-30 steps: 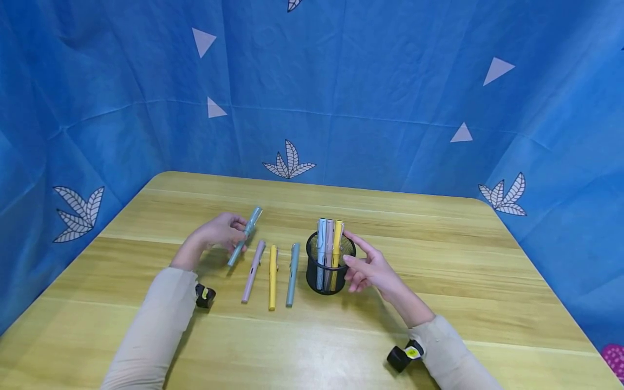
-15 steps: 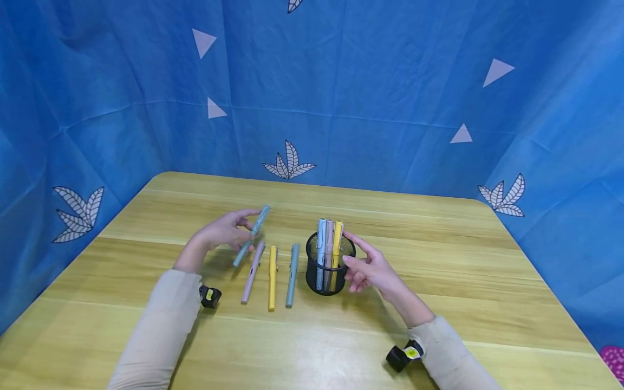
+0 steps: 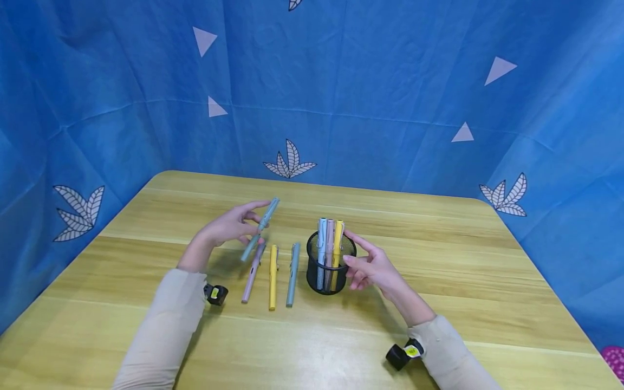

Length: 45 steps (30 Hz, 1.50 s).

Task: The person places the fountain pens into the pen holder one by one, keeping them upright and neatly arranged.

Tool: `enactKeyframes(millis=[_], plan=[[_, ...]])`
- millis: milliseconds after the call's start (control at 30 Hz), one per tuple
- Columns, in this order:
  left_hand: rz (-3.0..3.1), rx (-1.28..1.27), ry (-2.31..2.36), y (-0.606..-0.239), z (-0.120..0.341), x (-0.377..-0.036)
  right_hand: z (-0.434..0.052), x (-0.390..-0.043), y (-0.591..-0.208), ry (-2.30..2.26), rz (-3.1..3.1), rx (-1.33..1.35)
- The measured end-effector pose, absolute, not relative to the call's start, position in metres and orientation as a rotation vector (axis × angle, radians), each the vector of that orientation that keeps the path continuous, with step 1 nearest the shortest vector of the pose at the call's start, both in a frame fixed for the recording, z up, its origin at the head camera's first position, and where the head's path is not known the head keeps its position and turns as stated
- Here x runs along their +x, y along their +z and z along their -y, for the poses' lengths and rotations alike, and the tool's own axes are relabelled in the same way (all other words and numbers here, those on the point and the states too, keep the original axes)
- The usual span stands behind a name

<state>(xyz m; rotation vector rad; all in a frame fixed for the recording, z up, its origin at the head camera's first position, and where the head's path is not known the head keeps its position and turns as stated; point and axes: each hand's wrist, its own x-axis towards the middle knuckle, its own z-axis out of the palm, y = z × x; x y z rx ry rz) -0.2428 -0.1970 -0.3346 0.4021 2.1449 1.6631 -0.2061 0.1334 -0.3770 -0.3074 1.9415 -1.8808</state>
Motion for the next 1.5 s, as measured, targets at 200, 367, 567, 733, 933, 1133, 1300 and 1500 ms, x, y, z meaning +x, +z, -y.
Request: enactKeyframes(millis=[200,367,567,733,933,1133,1300,1500], plan=[[-2.167,0.422,1.658,-0.332,0.193,-0.242,-0.133,-0.207,-0.377,-1.891,-1.928,-0.31],[-2.18,0.489,1.648,-0.33,0.189,-0.242,-0.133,-0.207,-0.378,-1.89,-1.93,-0.308],[-2.183,0.538,1.633,-0.328,0.183,-0.242,-0.134,-0.206,-0.378,-1.887,-1.938,-0.306],[-2.202,0.572,1.615,-0.326,0.178,-0.24,-0.134,-0.207,-0.377,-1.88,-1.948,-0.314],[-2.213,0.605,1.595,-0.325,0.173,-0.24,-0.134,-0.207,-0.378,-1.888,-1.939,-0.312],[-2.211,0.59,1.633,-0.323,0.165,-0.244,-0.136,-0.207,-0.377,-1.898,-1.941,-0.312],[-2.209,0.609,1.661,-0.324,0.159,-0.246,-0.136,-0.206,-0.377,-1.9,-1.94,-0.312],[-2.192,0.625,1.677,-0.325,0.153,-0.246,-0.135,-0.208,-0.379,-1.888,-1.949,-0.325]])
